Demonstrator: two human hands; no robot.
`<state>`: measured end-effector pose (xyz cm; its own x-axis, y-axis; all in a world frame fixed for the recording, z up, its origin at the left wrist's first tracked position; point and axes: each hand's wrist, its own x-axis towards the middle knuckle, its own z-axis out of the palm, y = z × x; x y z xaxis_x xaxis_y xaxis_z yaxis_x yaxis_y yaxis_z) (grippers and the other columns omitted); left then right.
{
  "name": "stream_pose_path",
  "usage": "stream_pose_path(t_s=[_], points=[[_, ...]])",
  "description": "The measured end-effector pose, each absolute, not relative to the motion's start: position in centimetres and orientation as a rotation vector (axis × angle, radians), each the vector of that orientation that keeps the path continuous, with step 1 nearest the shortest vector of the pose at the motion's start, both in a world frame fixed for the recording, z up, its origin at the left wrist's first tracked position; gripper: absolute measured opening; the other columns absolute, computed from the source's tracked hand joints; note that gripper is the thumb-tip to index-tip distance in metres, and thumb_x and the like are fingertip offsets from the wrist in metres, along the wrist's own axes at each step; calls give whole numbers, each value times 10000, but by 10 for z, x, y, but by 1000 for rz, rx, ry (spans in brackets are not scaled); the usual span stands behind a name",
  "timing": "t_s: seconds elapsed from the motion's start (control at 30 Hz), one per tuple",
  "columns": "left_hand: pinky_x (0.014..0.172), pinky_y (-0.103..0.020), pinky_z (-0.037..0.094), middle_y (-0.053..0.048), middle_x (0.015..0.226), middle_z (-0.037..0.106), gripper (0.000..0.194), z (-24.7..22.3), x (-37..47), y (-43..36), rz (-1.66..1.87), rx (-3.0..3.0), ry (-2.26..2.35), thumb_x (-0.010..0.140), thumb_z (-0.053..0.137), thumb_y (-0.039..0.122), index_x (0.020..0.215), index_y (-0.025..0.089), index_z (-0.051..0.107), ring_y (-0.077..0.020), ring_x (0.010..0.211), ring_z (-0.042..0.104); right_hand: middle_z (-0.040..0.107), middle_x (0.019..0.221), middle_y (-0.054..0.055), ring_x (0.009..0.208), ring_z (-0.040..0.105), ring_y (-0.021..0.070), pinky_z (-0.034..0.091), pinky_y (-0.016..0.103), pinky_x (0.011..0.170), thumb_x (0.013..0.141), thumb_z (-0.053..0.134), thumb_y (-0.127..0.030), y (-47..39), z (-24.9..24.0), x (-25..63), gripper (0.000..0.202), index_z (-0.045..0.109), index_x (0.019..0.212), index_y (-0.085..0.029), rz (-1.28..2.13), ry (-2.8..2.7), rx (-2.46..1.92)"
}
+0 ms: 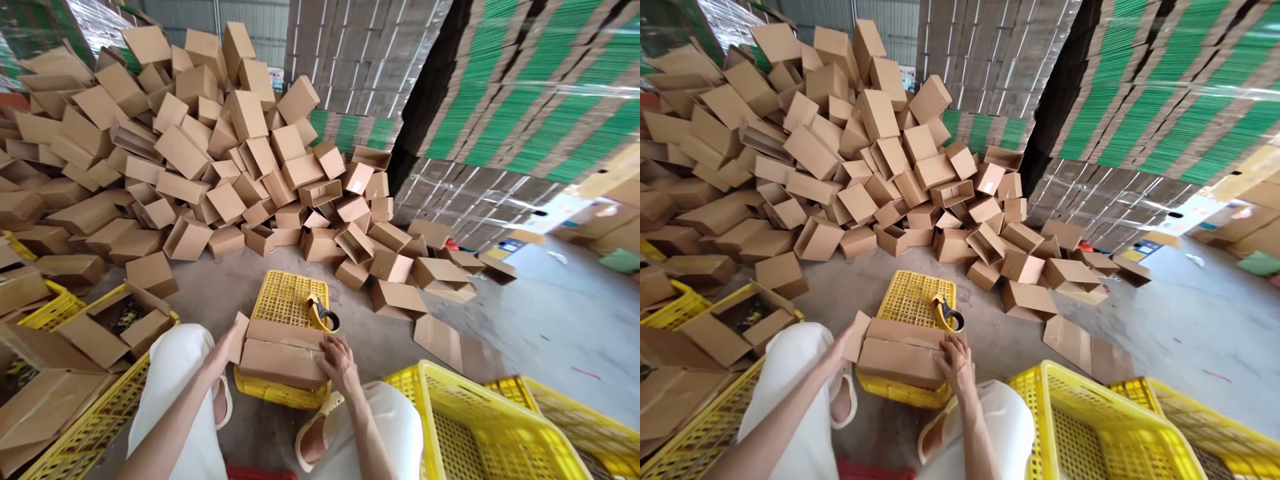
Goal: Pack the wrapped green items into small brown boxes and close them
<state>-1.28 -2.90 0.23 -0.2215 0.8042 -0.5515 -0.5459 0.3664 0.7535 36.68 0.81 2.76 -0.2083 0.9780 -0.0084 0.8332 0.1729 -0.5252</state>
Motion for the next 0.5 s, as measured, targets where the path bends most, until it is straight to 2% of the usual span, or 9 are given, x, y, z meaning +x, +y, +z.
stream_pose_path(t_s=[0.13,0.23,0.3,0.37,0.5], points=[[1186,-467,506,-168,1416,737,705,-7,-7,-33,1269,336,1027,929,642,687,1373,146,717,-353,1439,607,613,1559,50,1493,458,346,511,574,1026,974,566,-403,0,36,349,368,672,1325,-369,467,-2122,-1818],[1270,-468,414,-125,1605,591,769,-14,-7,-36,1238,512,1027,892,706,687,1481,195,654,-343,1566,455,611,1550,41,1462,470,346,490,572,1023,954,583,-393,1,34,349,362,657,1309,-381,498,-2083,-1831],[1315,-459,335,-83,1706,459,832,-16,-8,-37,1201,677,1122,877,746,668,1575,256,560,-322,1626,344,593,1560,49,1439,481,354,490,557,1016,918,629,-413,2,28,351,380,666,1294,-373,560,-2039,-1799],[1340,-456,275,-78,1750,374,947,-18,-8,-39,1120,838,1220,861,757,685,1656,278,442,-317,1643,300,577,1567,54,1435,478,365,488,548,1018,877,672,-438,2,22,353,404,686,1274,-366,614,-1986,-1770],[1354,-464,223,-109,1775,312,1165,-16,-4,-46,968,1040,1388,810,778,723,1734,276,227,-327,1647,283,583,1543,76,1461,444,399,466,582,1071,782,750,-491,-1,19,353,403,764,1152,-331,617,-1804,-1736]])
